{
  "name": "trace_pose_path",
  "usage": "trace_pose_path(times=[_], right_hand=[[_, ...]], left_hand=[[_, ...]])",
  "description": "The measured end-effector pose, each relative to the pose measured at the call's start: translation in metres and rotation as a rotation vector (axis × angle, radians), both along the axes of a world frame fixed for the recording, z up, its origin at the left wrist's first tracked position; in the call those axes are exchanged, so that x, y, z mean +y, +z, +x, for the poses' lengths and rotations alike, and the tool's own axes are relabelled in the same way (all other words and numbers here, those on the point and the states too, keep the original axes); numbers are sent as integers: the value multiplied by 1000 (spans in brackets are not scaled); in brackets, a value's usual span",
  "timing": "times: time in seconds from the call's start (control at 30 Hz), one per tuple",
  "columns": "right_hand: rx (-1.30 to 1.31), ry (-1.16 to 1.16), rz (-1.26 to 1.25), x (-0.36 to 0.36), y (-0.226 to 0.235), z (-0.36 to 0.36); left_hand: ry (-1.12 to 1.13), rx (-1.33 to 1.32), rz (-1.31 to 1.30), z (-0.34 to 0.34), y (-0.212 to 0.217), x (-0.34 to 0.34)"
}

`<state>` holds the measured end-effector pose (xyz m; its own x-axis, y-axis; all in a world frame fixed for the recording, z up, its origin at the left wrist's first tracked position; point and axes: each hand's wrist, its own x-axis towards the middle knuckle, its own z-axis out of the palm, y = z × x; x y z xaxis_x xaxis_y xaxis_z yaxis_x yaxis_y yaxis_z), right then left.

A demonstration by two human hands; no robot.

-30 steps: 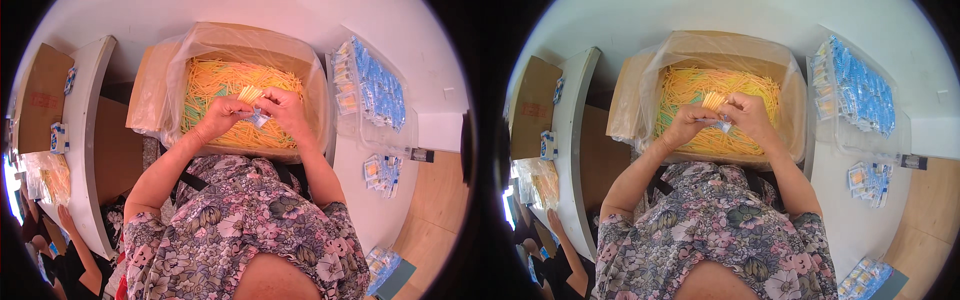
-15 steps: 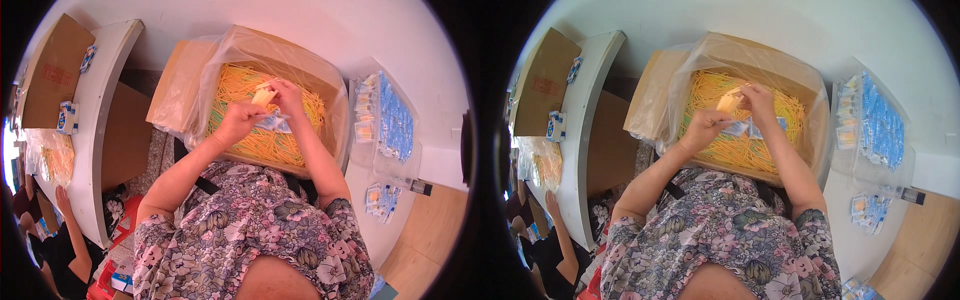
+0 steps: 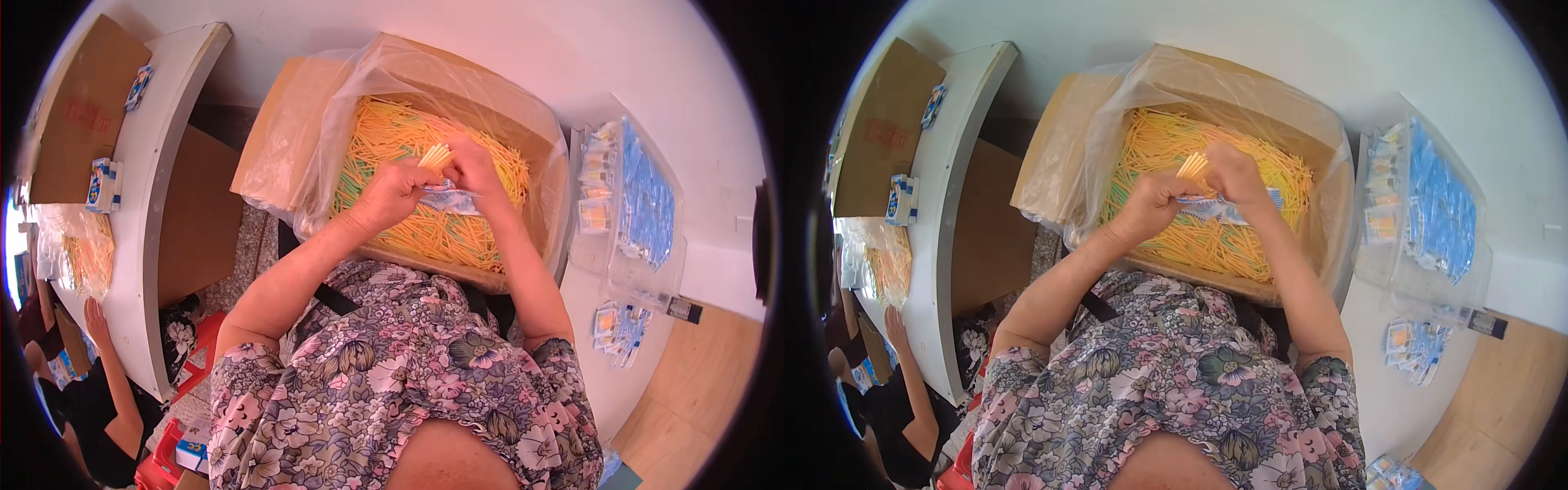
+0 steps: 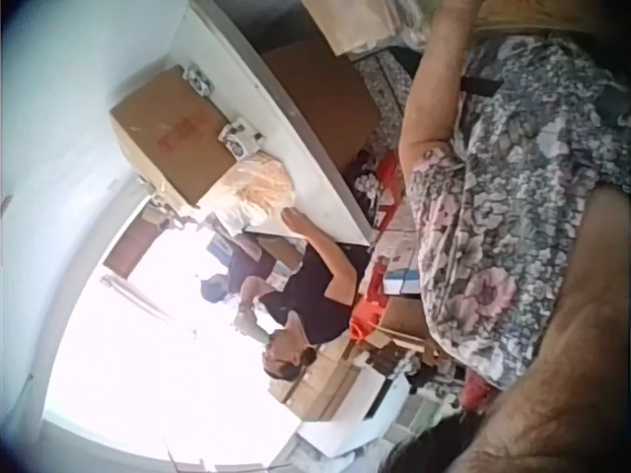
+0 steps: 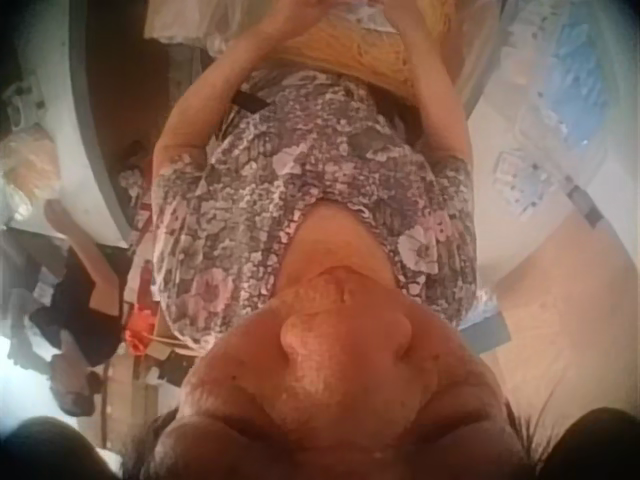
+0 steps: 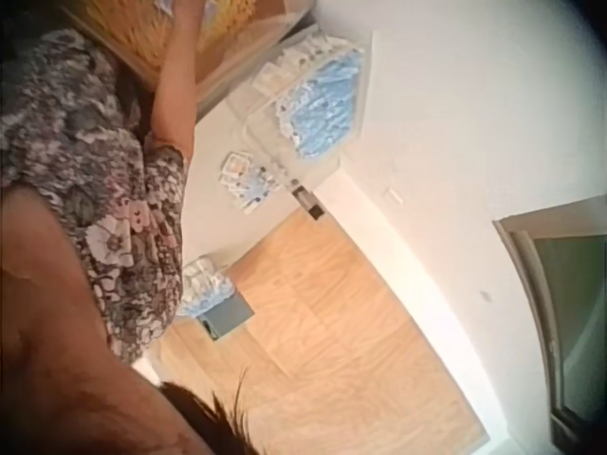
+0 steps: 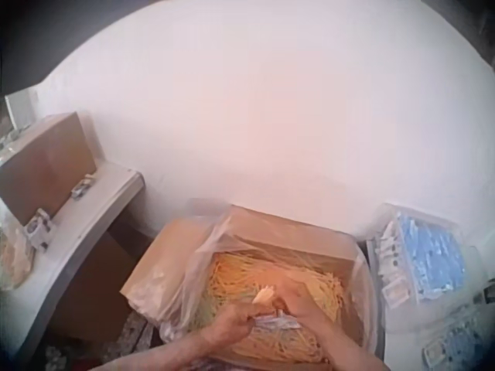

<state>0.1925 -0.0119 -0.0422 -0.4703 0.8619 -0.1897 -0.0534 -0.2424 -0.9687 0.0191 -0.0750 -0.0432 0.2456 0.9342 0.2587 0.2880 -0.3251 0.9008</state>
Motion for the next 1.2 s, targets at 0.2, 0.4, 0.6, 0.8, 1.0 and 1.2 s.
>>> trace_pose_path(times=[0.2, 0.4, 0.6, 0.8, 1.0, 1.2], right_hand=[[-427, -129, 540, -28, 28, -11], [-413, -324, 351, -35, 28, 44], [-970, 366, 402, -90, 5, 77], [-567, -101, 354, -75, 23, 94], [-54, -193, -169, -74, 49, 84], [68, -212, -227, -62, 78, 57]], left_hand=[[-102, 108, 174, 8, -7, 1], [-315, -275, -430, 21, 7, -4], [-323, -346, -670, 15, 5, 1], [-275, -411, -607, 15, 7, 1], [-240, -288, -488, 7, 1, 6], [-202, -316, -491, 11, -3, 7]])
